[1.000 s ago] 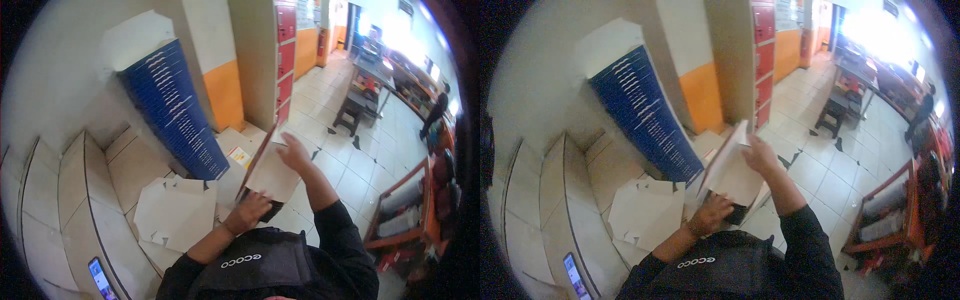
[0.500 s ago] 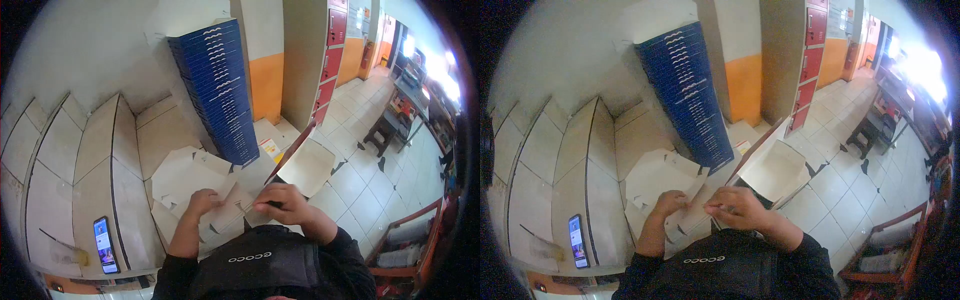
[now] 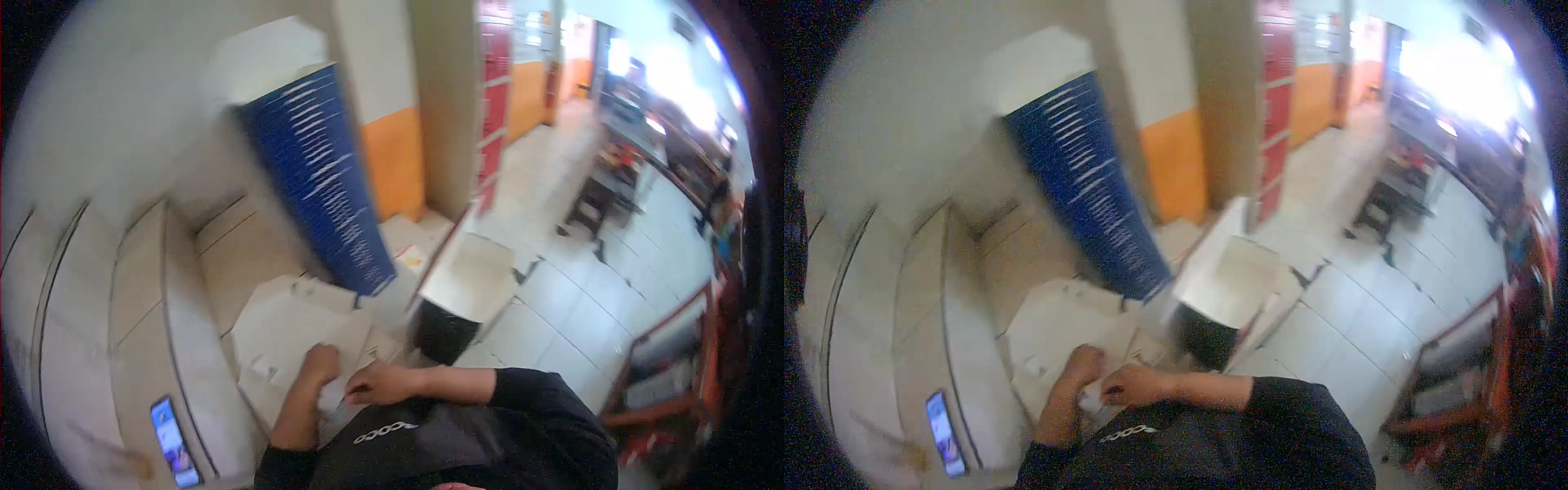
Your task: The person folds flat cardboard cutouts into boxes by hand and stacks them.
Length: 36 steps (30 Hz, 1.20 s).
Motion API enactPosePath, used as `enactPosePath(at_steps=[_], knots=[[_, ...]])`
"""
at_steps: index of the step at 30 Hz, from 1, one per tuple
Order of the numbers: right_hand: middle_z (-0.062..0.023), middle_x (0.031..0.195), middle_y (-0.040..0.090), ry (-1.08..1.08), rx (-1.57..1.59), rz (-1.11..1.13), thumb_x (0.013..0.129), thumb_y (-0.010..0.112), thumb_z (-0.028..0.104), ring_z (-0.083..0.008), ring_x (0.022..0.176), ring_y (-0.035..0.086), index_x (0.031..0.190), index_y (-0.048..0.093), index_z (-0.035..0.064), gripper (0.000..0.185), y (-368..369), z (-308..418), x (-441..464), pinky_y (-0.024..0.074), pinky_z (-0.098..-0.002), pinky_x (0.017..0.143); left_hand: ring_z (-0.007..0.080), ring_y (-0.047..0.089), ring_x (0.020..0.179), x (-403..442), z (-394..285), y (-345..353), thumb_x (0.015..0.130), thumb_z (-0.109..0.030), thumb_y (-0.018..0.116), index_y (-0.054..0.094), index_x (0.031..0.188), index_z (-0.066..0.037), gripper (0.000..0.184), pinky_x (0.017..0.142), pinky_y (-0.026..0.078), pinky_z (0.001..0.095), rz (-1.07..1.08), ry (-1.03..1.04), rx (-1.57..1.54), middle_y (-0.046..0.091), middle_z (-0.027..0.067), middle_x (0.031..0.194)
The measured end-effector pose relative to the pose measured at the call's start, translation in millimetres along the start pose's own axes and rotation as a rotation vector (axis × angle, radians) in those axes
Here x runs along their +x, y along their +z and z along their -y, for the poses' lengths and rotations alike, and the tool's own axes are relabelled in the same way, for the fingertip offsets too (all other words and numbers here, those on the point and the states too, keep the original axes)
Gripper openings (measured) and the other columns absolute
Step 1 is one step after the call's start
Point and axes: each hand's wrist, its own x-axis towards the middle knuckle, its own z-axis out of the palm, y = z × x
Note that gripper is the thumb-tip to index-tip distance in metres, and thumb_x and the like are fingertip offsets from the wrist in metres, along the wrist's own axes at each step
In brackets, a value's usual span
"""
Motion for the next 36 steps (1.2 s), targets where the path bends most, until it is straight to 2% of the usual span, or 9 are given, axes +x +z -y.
enactPosePath(at_steps=[2, 4, 9, 15, 18, 21, 30, 33, 36], knots=[[-0.0141, 0.086, 0.063, -0.020, 0.007, -0.001, 0.086, 0.057, 0.028, -0.0292, 0.078, 0.060, 0.092, 0.063, 0.0046, 0.025, 6, -4, -2, 0.0454, -0.0361, 0.069, 0.0323, 0.061, 0.088, 2, 10, -26, 0.074, -0.042, 0.062, 0.062, 0.103, 0.000, 0.051, 0.084, 0.046, 0.0377, 0.199, 0.016, -0.174, 0.063, 0.0215, 0.096], [-0.0141, 0.084, 0.063, -0.029, 0.070, -0.003, 0.085, 0.058, 0.029, -0.0288, 0.076, 0.060, 0.090, 0.063, 0.0040, 0.026, 7, -7, -8, 0.0449, -0.0367, 0.068, 0.0321, 0.061, 0.088, -11, -18, -51, 0.068, -0.045, 0.068, 0.060, 0.102, 0.003, 0.059, 0.082, 0.047, 0.0362, 0.210, -0.163, -0.292, 0.064, 0.0191, 0.093], [-0.0132, 0.081, 0.063, 0.027, 0.074, -0.048, 0.083, 0.058, 0.028, -0.0265, 0.073, 0.060, 0.089, 0.063, 0.0036, 0.026, 13, -20, -4, 0.0445, -0.0366, 0.066, 0.0310, 0.061, 0.089, 10, -14, -15, 0.059, -0.050, 0.075, 0.059, 0.097, 0.001, 0.066, 0.078, 0.049, 0.0370, 0.063, -0.080, 0.087, 0.063, 0.0176, 0.091], [-0.0115, 0.076, 0.063, 0.071, 0.149, -0.066, 0.082, 0.060, 0.027, -0.0242, 0.069, 0.059, 0.085, 0.063, 0.0027, 0.024, 12, -19, -3, 0.0441, -0.0353, 0.064, 0.0356, 0.060, 0.090, 5, -23, -39, 0.057, -0.051, 0.073, 0.058, 0.095, 0.001, 0.065, 0.079, 0.048, 0.0386, 0.211, -0.173, -0.093, 0.062, 0.0212, 0.093], [-0.0109, 0.075, 0.062, 0.085, 0.140, -0.087, 0.082, 0.060, 0.027, -0.0232, 0.068, 0.058, 0.084, 0.063, 0.0028, 0.024, 17, -27, 4, 0.0438, -0.0345, 0.064, 0.0358, 0.060, 0.089, 5, -33, -16, 0.058, -0.047, 0.072, 0.059, 0.094, 0.002, 0.062, 0.079, 0.049, 0.0387, -0.015, -0.150, 0.177, 0.062, 0.0216, 0.093], [-0.0112, 0.076, 0.062, 0.098, 0.081, -0.065, 0.082, 0.060, 0.027, -0.0225, 0.070, 0.058, 0.084, 0.063, 0.0028, 0.025, 15, -25, 5, 0.0437, -0.0345, 0.065, 0.0332, 0.061, 0.092, 8, -36, -28, 0.059, -0.045, 0.071, 0.059, 0.094, 0.003, 0.061, 0.080, 0.048, 0.0388, 0.113, -0.191, 0.139, 0.063, 0.0205, 0.094], [-0.0120, 0.078, 0.063, 0.012, 0.126, -0.086, 0.083, 0.060, 0.027, -0.0235, 0.070, 0.059, 0.086, 0.063, 0.0025, 0.025, 14, -34, 4, 0.0442, -0.0348, 0.064, 0.0184, 0.062, 0.073, -5, -15, -75, 0.079, -0.019, 0.062, 0.060, 0.103, 0.003, 0.032, 0.067, 0.049, 0.0301, 0.350, -0.213, -0.398, 0.065, 0.0113, 0.087], [-0.0115, 0.076, 0.063, 0.005, 0.107, -0.085, 0.083, 0.060, 0.026, -0.0222, 0.069, 0.059, 0.085, 0.063, 0.0026, 0.024, 14, -29, 5, 0.0442, -0.0340, 0.063, 0.0173, 0.061, 0.069, 5, 39, -43, 0.084, -0.024, 0.062, 0.061, 0.102, 0.002, 0.032, 0.065, 0.049, 0.0298, 0.375, -0.252, -0.976, 0.065, 0.0075, 0.086], [-0.0115, 0.073, 0.062, -0.021, 0.160, -0.085, 0.083, 0.060, 0.026, -0.0213, 0.067, 0.057, 0.083, 0.063, 0.0021, 0.024, 12, -25, 3, 0.0435, -0.0340, 0.062, 0.0167, 0.061, 0.070, 9, 58, -23, 0.083, -0.030, 0.064, 0.061, 0.102, 0.001, 0.036, 0.064, 0.050, 0.0303, 0.467, -0.108, -1.231, 0.065, 0.0058, 0.086]])
